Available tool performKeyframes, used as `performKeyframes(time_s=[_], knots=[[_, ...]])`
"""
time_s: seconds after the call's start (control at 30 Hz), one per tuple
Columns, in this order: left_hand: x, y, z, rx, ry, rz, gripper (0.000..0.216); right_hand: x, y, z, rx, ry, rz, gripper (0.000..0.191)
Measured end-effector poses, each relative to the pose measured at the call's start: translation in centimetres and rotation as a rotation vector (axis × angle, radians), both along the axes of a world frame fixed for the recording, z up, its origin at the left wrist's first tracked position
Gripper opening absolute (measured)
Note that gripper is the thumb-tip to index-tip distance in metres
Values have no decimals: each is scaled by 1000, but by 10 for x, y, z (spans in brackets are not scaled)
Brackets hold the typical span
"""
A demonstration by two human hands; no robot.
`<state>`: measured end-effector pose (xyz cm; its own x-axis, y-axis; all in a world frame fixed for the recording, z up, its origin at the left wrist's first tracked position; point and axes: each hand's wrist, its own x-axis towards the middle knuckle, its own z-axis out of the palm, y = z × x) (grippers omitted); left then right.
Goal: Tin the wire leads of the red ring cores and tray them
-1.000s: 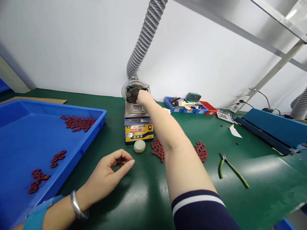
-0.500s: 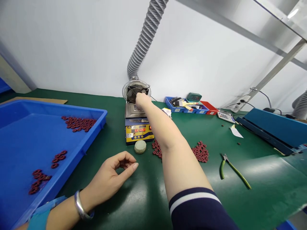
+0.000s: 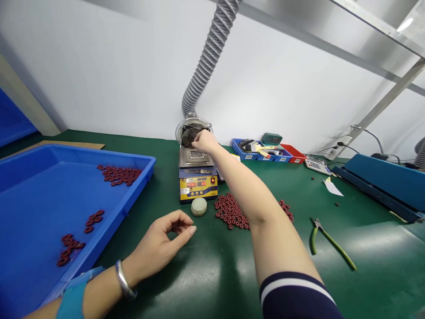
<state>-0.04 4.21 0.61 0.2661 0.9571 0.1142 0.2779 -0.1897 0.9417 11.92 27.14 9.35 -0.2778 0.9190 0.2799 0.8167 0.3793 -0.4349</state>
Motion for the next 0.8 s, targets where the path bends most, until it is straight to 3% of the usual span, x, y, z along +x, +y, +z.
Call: performKeyframes(time_s=[0.13, 0.27, 0.37, 0.53, 0.8], knots=[[1, 0, -2, 6, -32, 21, 13, 19, -53, -12, -88, 260, 123, 16], [2, -1, -3, -58, -157, 43, 20, 33, -122, -45, -272, 829, 260, 18], [4, -4, -2, -128, -257, 39, 26, 37, -171, -68, -311, 1000, 272, 19], [7, -15, -1, -226, -372, 17, 29, 43, -222, -88, -183, 977, 263, 14], [16, -27, -5, -305, -393, -56, 25, 53, -254, -96, 131, 716, 256, 10]])
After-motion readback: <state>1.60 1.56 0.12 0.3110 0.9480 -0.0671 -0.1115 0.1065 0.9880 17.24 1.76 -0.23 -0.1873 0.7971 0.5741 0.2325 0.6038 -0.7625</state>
